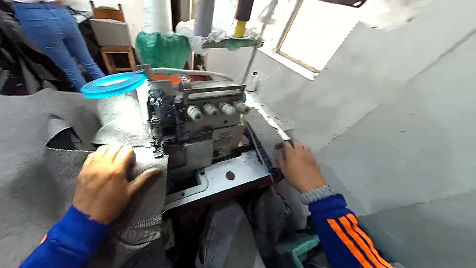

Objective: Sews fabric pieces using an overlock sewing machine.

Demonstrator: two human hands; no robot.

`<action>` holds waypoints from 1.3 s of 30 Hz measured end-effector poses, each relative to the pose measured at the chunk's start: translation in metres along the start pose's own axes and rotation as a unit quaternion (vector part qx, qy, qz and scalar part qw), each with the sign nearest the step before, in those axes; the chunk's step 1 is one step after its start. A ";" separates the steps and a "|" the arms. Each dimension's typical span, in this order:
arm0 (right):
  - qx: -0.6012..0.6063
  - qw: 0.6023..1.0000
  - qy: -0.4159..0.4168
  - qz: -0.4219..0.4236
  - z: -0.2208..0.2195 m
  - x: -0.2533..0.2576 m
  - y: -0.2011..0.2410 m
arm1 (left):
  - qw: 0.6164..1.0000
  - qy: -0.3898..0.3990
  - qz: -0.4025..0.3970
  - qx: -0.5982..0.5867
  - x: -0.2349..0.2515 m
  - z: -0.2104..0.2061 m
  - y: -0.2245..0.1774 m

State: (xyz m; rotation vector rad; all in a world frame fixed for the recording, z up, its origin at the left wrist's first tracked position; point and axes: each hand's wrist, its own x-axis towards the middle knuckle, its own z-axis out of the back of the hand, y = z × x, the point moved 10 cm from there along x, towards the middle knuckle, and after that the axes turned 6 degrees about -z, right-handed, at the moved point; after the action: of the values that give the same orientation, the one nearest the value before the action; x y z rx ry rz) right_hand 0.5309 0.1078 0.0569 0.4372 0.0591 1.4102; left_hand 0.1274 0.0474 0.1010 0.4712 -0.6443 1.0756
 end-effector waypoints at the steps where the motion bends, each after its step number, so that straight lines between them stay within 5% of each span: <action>1: -0.028 0.999 0.026 -0.020 -0.001 0.001 -0.009 | 1.000 -0.003 0.000 -0.016 0.001 -0.005 0.005; 12: -0.117 0.971 0.116 0.175 -0.018 -0.008 0.007 | 0.999 0.004 -0.035 -0.032 -0.005 -0.012 0.008; 15: -0.074 0.971 0.060 0.220 -0.012 -0.016 0.011 | 0.999 -0.003 -0.039 -0.022 -0.007 -0.013 0.008; 22: -0.003 0.975 0.135 0.178 0.011 0.003 0.009 | 0.996 -0.010 -0.072 -0.060 -0.003 -0.008 0.003; 25: -0.058 0.971 -0.047 0.226 0.056 0.003 0.045 | 0.982 -0.001 -0.105 -0.158 0.008 0.004 -0.015; 28: 0.025 0.881 -0.302 0.363 0.089 -0.040 0.113 | 0.967 0.010 -0.088 -0.238 0.017 0.017 -0.022; 30: 0.173 0.841 -0.345 0.379 0.085 -0.069 0.147 | 0.960 -0.015 -0.068 -0.273 0.020 0.034 -0.020; 33: 0.474 0.796 -0.232 0.296 0.054 -0.094 0.195 | 0.942 -0.059 -0.038 -0.329 0.017 0.063 -0.021; 35: 0.635 0.726 -0.110 0.239 0.029 -0.103 0.232 | 0.926 -0.071 -0.011 -0.371 0.013 0.073 -0.019; 37: 0.698 0.687 0.000 0.205 0.009 -0.109 0.261 | 0.909 -0.070 0.009 -0.411 0.010 0.074 -0.014; 39: 0.689 0.690 0.057 0.212 -0.001 -0.110 0.275 | 0.897 -0.063 0.024 -0.437 0.007 0.073 -0.010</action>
State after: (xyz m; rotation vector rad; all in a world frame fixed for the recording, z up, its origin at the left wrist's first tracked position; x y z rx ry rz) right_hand 0.2533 0.0279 0.1225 1.6914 1.2655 1.6275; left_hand 0.1203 0.0017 0.1583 -0.2651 -1.1733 0.6976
